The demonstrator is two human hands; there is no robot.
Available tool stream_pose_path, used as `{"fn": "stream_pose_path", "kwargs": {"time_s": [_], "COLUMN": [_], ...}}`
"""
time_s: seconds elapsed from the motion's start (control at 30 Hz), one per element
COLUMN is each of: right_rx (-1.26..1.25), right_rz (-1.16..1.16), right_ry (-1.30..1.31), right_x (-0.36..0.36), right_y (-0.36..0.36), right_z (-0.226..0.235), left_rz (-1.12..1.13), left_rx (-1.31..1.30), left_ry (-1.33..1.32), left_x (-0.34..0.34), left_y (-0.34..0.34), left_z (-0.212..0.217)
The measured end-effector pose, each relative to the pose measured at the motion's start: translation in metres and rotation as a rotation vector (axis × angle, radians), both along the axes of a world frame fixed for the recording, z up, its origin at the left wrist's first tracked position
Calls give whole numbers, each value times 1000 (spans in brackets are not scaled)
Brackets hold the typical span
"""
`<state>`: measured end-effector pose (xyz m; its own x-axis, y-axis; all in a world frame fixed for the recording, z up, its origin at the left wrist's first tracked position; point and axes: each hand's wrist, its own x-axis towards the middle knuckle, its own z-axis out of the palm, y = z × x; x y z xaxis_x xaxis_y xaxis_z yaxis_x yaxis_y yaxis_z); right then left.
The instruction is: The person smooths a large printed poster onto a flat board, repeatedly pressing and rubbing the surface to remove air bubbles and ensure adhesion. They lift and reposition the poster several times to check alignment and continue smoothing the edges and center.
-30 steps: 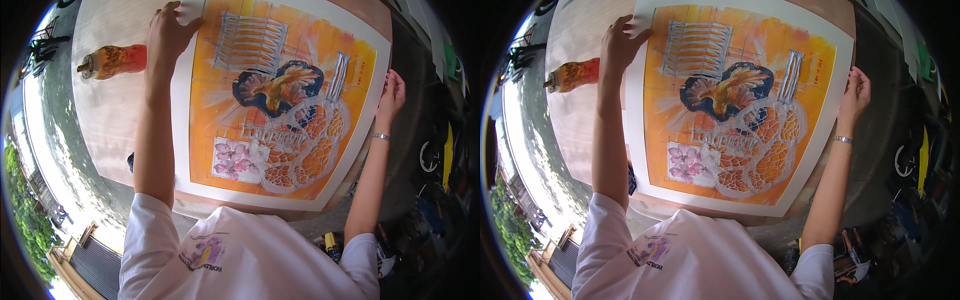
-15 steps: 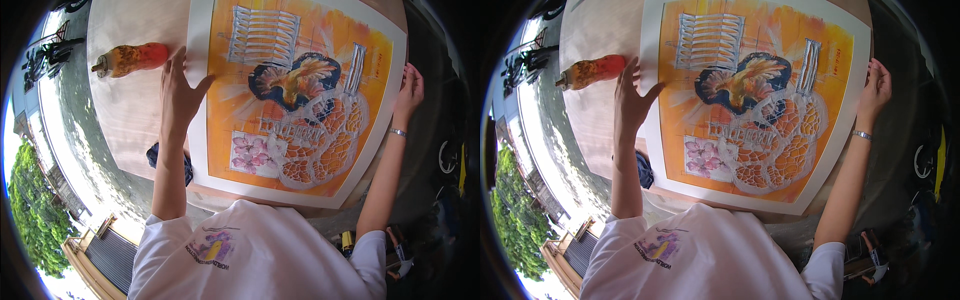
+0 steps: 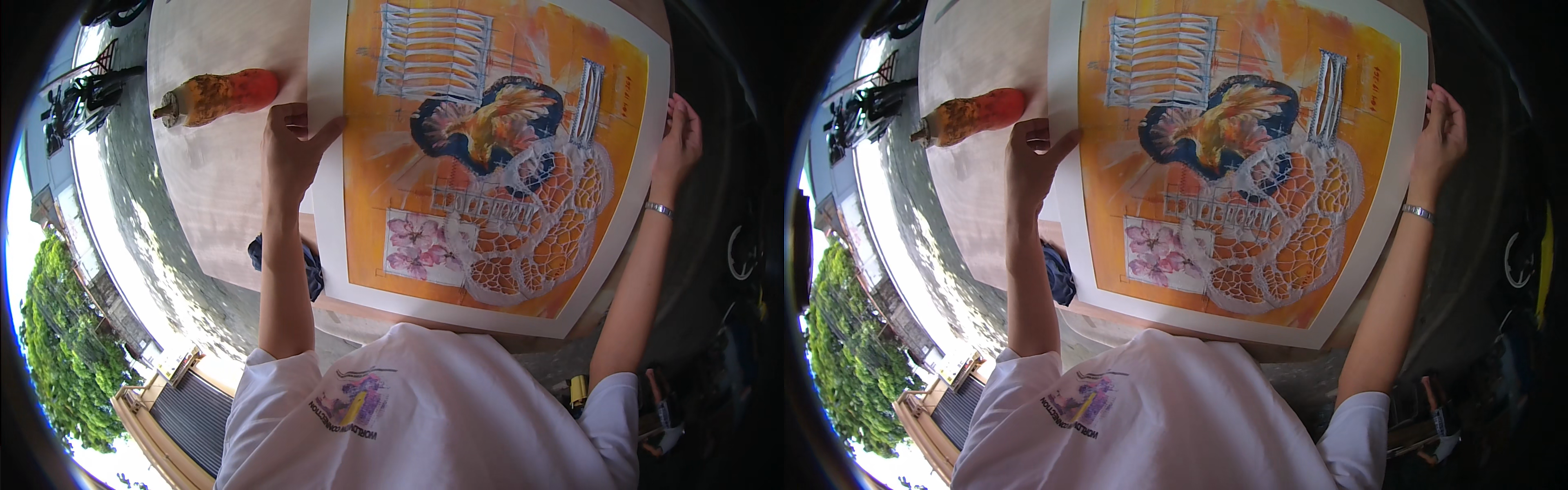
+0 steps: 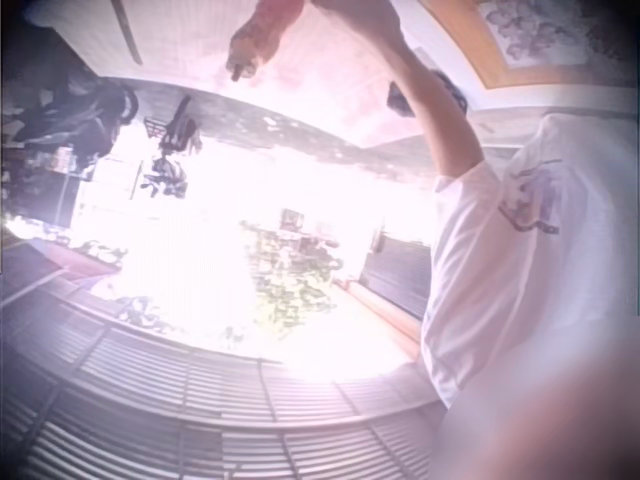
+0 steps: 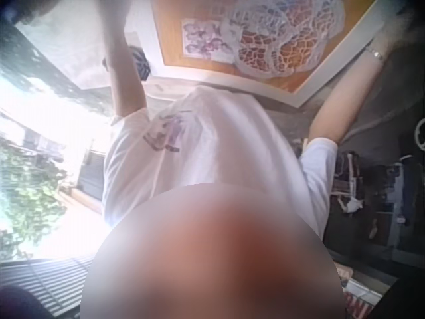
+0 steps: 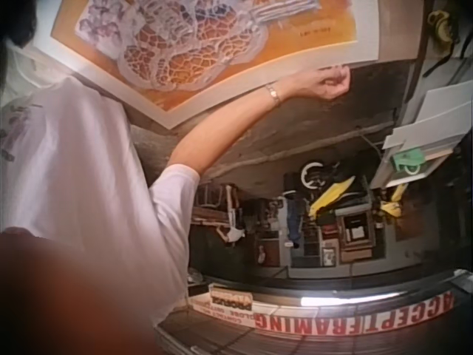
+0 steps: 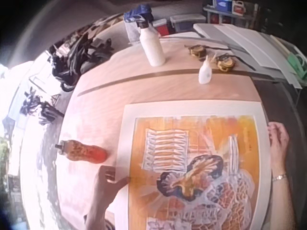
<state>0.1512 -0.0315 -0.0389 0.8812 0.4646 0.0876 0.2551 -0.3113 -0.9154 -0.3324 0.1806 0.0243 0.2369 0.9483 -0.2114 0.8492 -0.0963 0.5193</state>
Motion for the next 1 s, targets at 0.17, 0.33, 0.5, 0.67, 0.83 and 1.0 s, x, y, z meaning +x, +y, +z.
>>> {"fn": "stream_pose_path", "kwargs": {"time_s": [0.17, 0.33, 0.5, 0.67, 0.83, 1.0], "right_rx": [10, 38, 33, -19, -30, -83], "right_rz": [7, 5, -5, -12, -14, -41], "right_ry": [8, 21, 2, -14, -37, -47], "right_x": [4, 6, 5, 0, 1, -3], "right_y": [-3, -2, -2, -1, 0, 2], "right_z": [-3, -7, -4, 1, 0, 4], "left_rz": [-126, -225, -216, -170, -141, -144], "left_rx": [60, 144, 134, 20, -40, -47], "left_ry": [171, 267, 245, 248, 309, 305], "left_x": [18, 26, 28, -16, -24, -21], "left_y": [-1, -5, -21, -67, -94, -88], "left_z": [21, 27, 28, 36, 41, 44]}}
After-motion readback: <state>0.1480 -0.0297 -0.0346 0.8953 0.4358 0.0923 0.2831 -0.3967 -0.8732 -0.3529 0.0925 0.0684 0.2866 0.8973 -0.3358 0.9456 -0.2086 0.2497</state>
